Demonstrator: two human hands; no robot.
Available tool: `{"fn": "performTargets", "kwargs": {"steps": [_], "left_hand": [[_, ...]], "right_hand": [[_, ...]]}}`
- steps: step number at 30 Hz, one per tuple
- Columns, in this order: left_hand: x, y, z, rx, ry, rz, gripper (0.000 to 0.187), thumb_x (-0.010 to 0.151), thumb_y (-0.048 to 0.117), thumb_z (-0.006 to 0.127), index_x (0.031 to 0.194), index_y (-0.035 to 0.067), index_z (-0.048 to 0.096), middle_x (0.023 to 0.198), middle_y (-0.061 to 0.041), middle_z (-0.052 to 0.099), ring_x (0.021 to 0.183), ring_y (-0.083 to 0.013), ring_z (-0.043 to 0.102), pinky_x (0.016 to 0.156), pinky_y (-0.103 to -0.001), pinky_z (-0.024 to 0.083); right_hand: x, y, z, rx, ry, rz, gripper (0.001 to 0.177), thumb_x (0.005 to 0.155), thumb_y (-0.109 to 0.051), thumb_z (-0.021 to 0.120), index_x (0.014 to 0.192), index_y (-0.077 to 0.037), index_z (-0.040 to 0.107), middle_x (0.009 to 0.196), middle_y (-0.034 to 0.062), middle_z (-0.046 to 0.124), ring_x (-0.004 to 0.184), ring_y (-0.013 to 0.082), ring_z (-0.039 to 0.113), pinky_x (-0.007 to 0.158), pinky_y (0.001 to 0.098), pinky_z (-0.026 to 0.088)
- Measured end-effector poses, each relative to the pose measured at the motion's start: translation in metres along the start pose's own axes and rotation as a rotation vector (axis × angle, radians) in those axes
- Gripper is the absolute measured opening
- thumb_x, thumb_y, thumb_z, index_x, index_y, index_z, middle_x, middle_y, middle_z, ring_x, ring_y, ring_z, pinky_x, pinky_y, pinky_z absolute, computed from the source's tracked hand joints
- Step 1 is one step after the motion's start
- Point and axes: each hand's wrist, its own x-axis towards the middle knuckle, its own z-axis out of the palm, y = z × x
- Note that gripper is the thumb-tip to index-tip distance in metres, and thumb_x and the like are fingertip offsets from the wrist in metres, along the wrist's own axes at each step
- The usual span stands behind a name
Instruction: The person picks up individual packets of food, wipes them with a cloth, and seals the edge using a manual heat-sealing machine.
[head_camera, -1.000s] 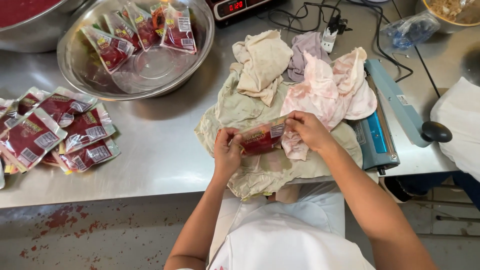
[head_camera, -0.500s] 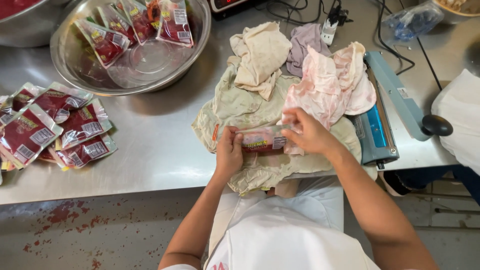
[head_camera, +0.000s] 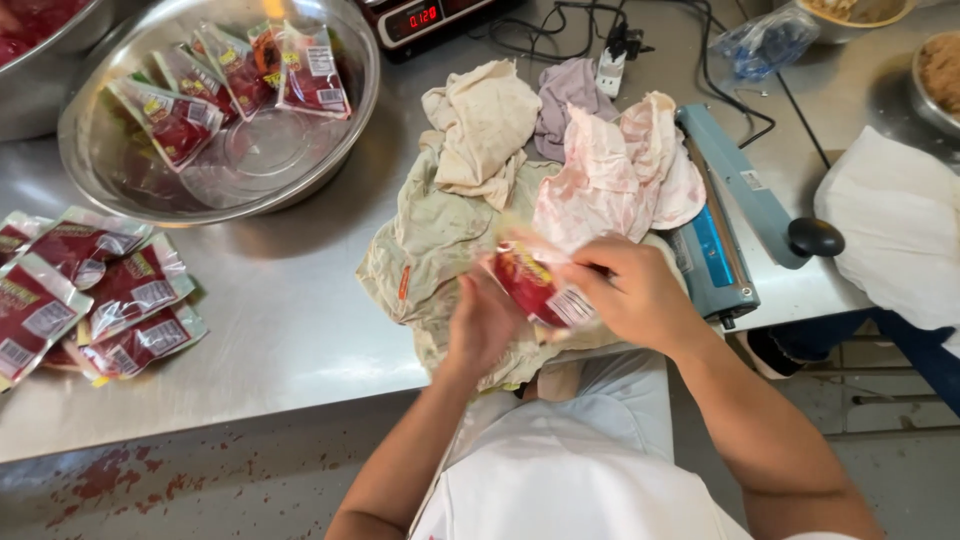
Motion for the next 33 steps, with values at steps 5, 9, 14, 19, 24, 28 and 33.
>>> {"fn": "performTargets", "kwargs": {"steps": [5,9,14,19,24,28,33], "left_hand": [[-0.018,-0.078,-0.004,-0.128,-0.128,-0.523,0.071,0.093,0.067,0.059,0.148,0.021,0.052,0.138,-0.012,0.062,0.113,-0.0313,0.069,0.087,-0.056,0.061],[-0.008,-0.104,0.004,-0.100,-0.187,-0.775,0.052,0.094,0.031,0.075,0.136,0.032,0.044,0.139,-0.011,0.057,0.115,-0.0358,0.064,0.092,-0.063,0.054],[0.045,-0.139,0.027,0.010,-0.240,-0.824,0.060,0.092,0.029,0.076,0.138,0.027,0.039,0.149,-0.015,0.042,0.125,-0.0403,0.054,0.091,-0.056,0.058],[0.097,-0.119,0.079,0.312,-0.007,-0.793,0.052,0.089,0.024,0.064,0.134,0.018,0.039,0.134,-0.017,0.053,0.127,-0.0349,0.054,0.105,-0.060,0.050],[0.146,-0.135,0.046,0.353,0.104,-0.608,0.049,0.091,0.012,0.067,0.132,0.021,0.042,0.115,-0.011,0.067,0.101,-0.0299,0.067,0.086,-0.057,0.058],[0.156,-0.136,0.039,0.375,0.104,-0.605,0.053,0.090,0.011,0.068,0.135,0.021,0.043,0.122,-0.011,0.067,0.101,-0.0312,0.068,0.081,-0.054,0.060],[0.160,-0.144,0.024,0.375,0.050,-0.589,0.055,0.090,0.011,0.068,0.136,0.023,0.040,0.114,-0.012,0.068,0.093,-0.0286,0.068,0.072,-0.048,0.061]], "right_hand": [[-0.080,0.069,-0.037,-0.001,0.213,0.335,0.014,0.094,-0.016,0.076,0.082,-0.010,0.074,0.061,0.0034,0.062,0.063,0.0123,0.055,0.068,0.0295,0.053],[-0.131,0.103,-0.074,0.116,0.284,0.769,0.023,0.102,-0.018,0.066,0.093,0.003,0.074,0.076,0.0093,0.069,0.067,0.0172,0.059,0.058,0.0299,0.043],[-0.129,0.172,-0.106,0.092,0.377,0.885,0.034,0.103,-0.028,0.066,0.080,-0.003,0.062,0.066,0.0039,0.051,0.061,0.0159,0.042,0.056,0.0322,0.027],[-0.069,0.220,-0.115,0.512,0.327,0.645,0.016,0.093,-0.017,0.071,0.107,-0.009,0.070,0.100,0.0047,0.069,0.096,0.0223,0.068,0.081,0.0431,0.058],[-0.028,0.264,-0.112,0.527,0.267,0.712,0.024,0.088,-0.019,0.075,0.109,-0.009,0.071,0.108,0.0030,0.071,0.103,0.0177,0.066,0.090,0.0315,0.052],[-0.012,0.269,-0.121,0.531,0.237,0.757,0.028,0.085,-0.021,0.078,0.110,-0.009,0.072,0.113,0.0021,0.072,0.107,0.0149,0.065,0.095,0.0246,0.048],[-0.002,0.159,-0.162,0.498,0.590,0.757,0.023,0.107,-0.031,0.047,0.115,-0.016,0.063,0.097,-0.0002,0.065,0.083,0.0106,0.061,0.072,0.0235,0.054]]}}
